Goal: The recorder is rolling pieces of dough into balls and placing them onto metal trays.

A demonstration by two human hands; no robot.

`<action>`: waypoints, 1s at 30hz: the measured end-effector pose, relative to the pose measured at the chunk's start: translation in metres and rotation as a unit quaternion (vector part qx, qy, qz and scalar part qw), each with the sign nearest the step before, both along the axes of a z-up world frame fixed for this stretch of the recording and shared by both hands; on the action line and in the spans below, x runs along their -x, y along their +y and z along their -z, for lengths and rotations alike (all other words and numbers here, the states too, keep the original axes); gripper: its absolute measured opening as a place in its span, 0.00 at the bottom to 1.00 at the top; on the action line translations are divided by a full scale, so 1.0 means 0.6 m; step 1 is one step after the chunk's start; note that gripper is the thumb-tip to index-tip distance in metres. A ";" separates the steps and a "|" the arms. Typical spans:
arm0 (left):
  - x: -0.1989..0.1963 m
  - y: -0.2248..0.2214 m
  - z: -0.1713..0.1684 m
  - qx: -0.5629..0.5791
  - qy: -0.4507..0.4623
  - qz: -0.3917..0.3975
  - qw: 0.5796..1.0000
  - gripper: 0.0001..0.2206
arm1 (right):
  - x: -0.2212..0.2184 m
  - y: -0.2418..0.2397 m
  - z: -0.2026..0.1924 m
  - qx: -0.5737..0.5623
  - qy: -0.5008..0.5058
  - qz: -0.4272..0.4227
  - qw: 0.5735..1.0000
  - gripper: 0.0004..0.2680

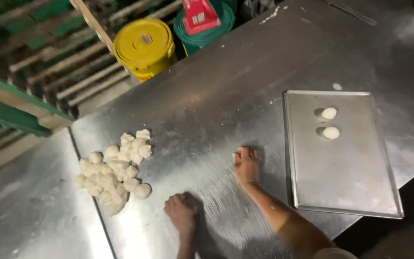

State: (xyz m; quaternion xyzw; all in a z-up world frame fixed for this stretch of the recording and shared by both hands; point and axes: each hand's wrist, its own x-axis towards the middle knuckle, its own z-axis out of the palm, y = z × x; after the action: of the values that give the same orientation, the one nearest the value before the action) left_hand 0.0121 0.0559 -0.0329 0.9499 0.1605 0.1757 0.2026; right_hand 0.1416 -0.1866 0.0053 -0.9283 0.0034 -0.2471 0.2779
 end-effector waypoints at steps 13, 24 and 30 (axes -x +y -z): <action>0.089 -0.067 -0.043 0.060 0.047 0.124 0.989 0.20 | 0.202 -0.223 -0.073 -0.293 0.176 -0.315 0.885 0.16; -0.100 -0.663 -0.100 0.178 0.032 0.322 0.929 0.20 | 0.437 -0.594 -0.109 -0.501 0.352 0.041 0.789 0.16; -0.192 -0.826 -0.069 0.137 -0.064 0.331 0.931 0.19 | 0.401 -0.726 -0.176 -0.443 0.208 0.039 0.871 0.16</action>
State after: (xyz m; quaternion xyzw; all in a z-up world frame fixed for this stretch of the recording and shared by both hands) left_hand 0.1276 -0.4394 0.0085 0.8989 -0.1539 0.1356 0.3871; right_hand -0.0991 -0.6221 0.1110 -0.7371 0.2064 -0.0321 0.6427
